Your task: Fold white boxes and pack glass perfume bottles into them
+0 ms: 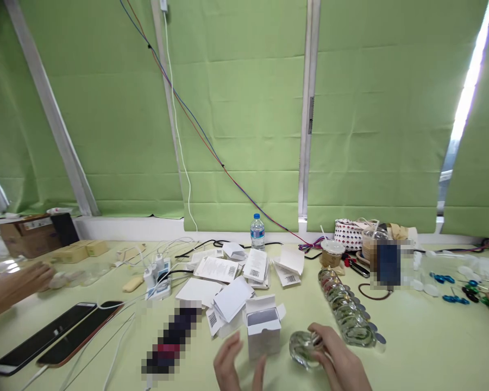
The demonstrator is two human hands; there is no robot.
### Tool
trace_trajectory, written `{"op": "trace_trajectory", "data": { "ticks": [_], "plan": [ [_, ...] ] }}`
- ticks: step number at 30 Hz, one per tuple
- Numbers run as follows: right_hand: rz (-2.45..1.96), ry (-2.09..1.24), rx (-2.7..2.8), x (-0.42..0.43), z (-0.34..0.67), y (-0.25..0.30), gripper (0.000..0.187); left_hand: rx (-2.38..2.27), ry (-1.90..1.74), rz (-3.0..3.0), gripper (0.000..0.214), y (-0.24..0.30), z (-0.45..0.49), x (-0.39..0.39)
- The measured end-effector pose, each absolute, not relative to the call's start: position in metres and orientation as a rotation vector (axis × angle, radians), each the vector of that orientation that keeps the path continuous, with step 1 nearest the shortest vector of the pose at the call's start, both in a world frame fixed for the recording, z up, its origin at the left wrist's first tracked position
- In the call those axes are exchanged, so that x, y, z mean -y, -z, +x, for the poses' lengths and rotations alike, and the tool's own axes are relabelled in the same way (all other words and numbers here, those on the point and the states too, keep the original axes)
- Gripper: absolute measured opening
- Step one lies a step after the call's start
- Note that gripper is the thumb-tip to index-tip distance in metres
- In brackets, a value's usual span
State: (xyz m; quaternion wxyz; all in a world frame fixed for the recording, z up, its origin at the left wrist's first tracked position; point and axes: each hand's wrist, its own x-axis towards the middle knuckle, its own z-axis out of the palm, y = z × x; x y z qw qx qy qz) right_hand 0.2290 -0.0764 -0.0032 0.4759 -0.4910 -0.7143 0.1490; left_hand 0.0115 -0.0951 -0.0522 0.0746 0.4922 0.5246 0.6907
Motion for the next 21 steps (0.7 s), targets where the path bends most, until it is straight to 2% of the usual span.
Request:
{"op": "trace_trajectory", "data": {
  "ticks": [2, 4, 7, 11, 16, 21],
  "plan": [
    [-1.216, -0.386, 1.636, 0.075, 0.229, -0.008, 0.026, -1.528, -2.141, 1.441, 0.042, 0.039, -0.004, 0.088],
    [-1.182, -0.397, 1.57, 0.075, 0.221, -0.025, 0.028, -1.432, -2.031, 1.483, 0.048, 0.027, -0.013, 0.08],
    [-1.064, -0.287, 1.55, 0.073, 0.2, -0.055, 0.023, -1.321, -1.793, 1.552, 0.045, 0.017, -0.016, 0.073],
    [-0.908, -0.15, 1.829, 0.068, 0.172, -0.078, 0.017, -1.254, -1.632, 1.528, 0.039, 0.018, -0.014, 0.071],
    [-0.792, -0.093, 2.117, 0.06, 0.162, -0.073, 0.028, -1.251, -1.624, 1.569, 0.043, 0.025, -0.014, 0.071],
    [-0.871, -0.129, 2.266, 0.063, 0.163, -0.076, 0.035, -1.339, -1.604, 1.554, 0.042, 0.025, -0.013, 0.076]
  ]
}}
